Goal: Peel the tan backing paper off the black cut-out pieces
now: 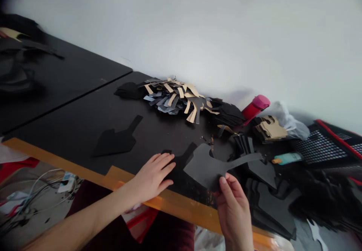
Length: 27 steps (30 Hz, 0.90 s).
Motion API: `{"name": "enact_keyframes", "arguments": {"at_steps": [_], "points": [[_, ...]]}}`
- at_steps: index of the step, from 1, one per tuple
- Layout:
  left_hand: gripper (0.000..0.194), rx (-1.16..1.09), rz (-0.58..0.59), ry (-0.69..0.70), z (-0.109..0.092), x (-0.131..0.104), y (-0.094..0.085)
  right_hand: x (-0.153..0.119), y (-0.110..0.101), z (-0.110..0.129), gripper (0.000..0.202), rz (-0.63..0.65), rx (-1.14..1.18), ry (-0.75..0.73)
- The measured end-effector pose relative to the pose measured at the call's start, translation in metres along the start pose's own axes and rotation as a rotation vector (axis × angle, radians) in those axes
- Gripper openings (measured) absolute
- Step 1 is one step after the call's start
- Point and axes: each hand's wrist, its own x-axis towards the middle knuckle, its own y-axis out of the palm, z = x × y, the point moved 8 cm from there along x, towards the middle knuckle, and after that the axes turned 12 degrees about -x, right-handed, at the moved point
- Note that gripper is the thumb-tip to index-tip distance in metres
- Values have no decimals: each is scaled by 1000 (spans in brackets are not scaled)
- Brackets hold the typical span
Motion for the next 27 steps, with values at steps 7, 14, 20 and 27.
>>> {"name": "enact_keyframes", "arguments": {"at_steps": [7, 14, 20, 27], "points": [[37, -313, -220, -214, -6, -24, -26, 0, 14, -19, 30, 92, -131, 10], [19, -584, -534, -510, 12, -51, -26, -12, 51, -38, 29, 207, -373, -87], [14, -352, -596, -455, 17, -49, -29, -9, 64, -33, 31, 103, -691, -312], [21, -81, -522, -281, 13, -34, -32, -15, 86, -3, 23, 20, -1067, -746]]}}
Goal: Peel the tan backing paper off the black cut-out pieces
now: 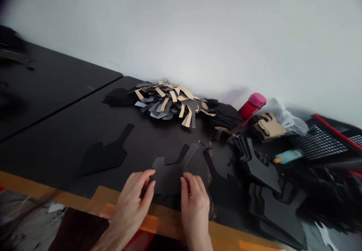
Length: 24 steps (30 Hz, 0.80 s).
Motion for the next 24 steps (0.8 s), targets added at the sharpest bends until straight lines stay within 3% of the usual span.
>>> {"name": "enact_keyframes", "arguments": {"at_steps": [4, 8, 13, 24], "points": [[25, 103, 71, 51, 3, 1, 8, -1, 5, 2, 24, -24, -108, -4], [27, 171, 70, 100, 5, -1, 10, -3, 12, -5, 37, -26, -99, 47], [28, 206, 90, 133, 8, -3, 13, -3, 17, -4, 21, -5, -29, -61], [31, 289, 147, 149, 18, -3, 19, 4, 21, -1, 21, 30, 6, -68]]}}
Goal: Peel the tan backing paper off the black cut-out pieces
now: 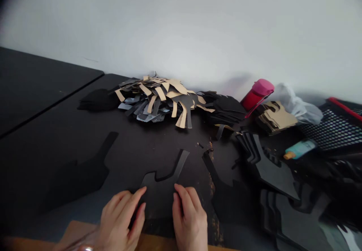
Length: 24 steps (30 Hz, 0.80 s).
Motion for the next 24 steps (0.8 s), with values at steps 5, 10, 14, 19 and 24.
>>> {"name": "enact_keyframes", "arguments": {"at_steps": [5, 10, 14, 19, 24], "points": [[30, 33, -27, 8, -3, 3, -5, -3, 5, -5, 20, 4, -41, 15], [31, 36, -19, -25, -4, 3, -3, 0, 5, -5, 21, 12, -22, 22], [31, 38, -24, -24, -3, 2, -1, 0, 2, -4, 20, -14, -3, 15], [30, 54, 7, 2, -2, 1, 2, 1, 5, -7, 21, 11, -7, 38], [29, 56, -4, -5, -4, 3, 1, 2, 4, -5, 21, 20, -20, 37]]}}
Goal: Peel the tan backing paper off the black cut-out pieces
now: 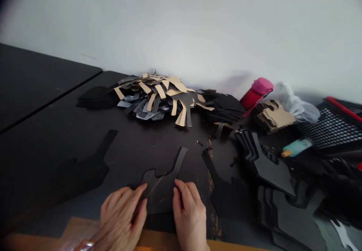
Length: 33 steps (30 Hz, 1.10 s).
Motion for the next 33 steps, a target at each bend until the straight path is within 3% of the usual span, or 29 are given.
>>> {"name": "enact_keyframes", "arguments": {"at_steps": [18, 33], "points": [[25, 18, -26, -9, -3, 2, -2, 1, 2, 0, 22, -15, -22, 5], [22, -57, -43, -97, -7, 9, -10, 4, -1, 6, 25, -31, -66, -53]]}}
